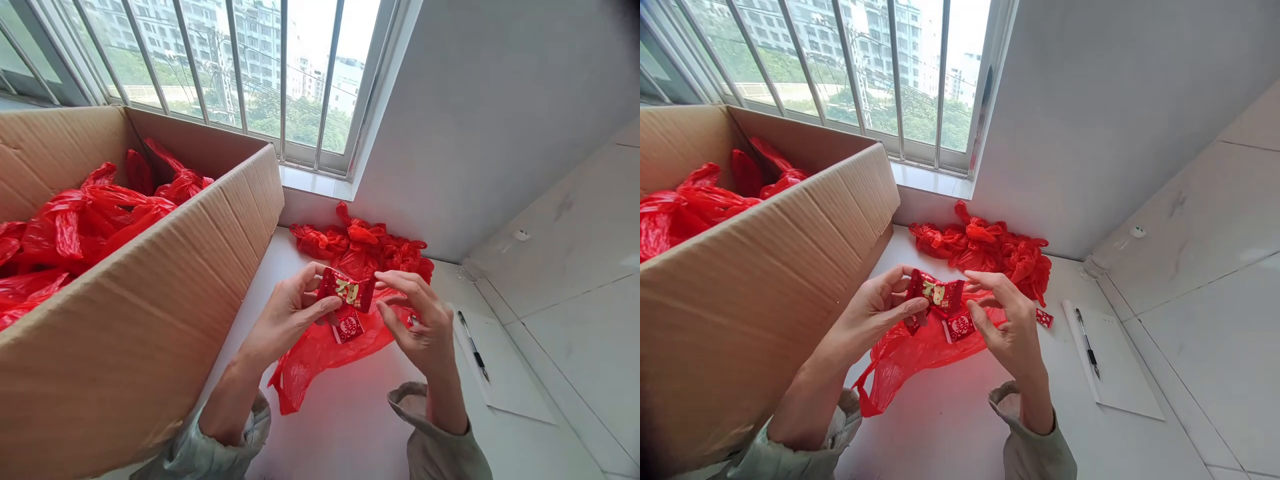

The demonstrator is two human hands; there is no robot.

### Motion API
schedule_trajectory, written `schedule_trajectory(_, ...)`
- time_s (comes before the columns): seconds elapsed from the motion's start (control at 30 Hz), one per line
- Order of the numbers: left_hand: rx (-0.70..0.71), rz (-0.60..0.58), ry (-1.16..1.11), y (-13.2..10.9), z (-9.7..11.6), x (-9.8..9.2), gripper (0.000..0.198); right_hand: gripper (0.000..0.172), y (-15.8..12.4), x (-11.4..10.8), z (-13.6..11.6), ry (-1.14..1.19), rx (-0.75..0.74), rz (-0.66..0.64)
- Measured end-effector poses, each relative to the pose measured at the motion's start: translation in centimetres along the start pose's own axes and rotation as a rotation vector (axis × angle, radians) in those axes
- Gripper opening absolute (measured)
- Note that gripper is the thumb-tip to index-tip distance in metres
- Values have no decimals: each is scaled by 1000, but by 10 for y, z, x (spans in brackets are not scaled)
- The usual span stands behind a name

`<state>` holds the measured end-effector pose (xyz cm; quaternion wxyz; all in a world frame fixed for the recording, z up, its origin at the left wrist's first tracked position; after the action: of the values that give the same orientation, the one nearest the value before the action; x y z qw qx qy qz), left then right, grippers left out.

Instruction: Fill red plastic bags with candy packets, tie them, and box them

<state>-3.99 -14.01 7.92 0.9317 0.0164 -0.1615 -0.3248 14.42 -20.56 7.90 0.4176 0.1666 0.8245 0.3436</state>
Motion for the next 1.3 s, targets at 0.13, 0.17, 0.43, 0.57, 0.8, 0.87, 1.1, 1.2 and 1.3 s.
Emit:
schedule_trajectory(0.13, 29, 25, 79, 3, -5, 1, 14, 27, 2, 14, 11, 352, 296, -265)
schedule_trajectory(0.17, 32, 33, 106, 3, -7, 3, 14, 27, 2, 18, 11, 391, 325, -290)
schedule_trajectory(0.43, 139, 125, 386, 1, -8, 4, 22, 24, -2, 11, 18, 260, 431, 158)
schedule_trajectory(0.57, 182, 204, 476, 1, -1, -5, 21, 23, -4, 2, 24, 264, 454, 211)
schedule_trajectory(0.8, 136, 114, 371, 1, -3, -3, 23, 26, 2, 16, 11, 351, 432, -94)
schedule_trajectory(0.87, 112, 112, 345, 1, -5, -2, 23, 29, 2, 21, 9, 378, 449, -167)
schedule_trajectory(1.1, 30, 94, 302, 2, -9, -6, 28, 35, 0, 37, 16, 603, 541, -317)
schedule_trajectory(1.2, 9, 72, 293, 3, -11, -7, 27, 33, -1, 39, 19, 633, 536, -307)
schedule_trajectory(1.3, -4, 62, 301, 4, -12, -8, 28, 30, 0, 38, 18, 626, 512, -306)
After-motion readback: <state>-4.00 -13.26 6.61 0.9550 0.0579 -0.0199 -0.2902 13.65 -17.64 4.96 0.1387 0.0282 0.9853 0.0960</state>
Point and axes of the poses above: each hand's wrist, its own y-axis towards the middle knuckle, its own x-axis out of the palm, z = x × y, the point moved 3 cm from there along y, towards the middle knuckle, and after that the axes turned 10 degrees about -y, right-handed, at the moved point
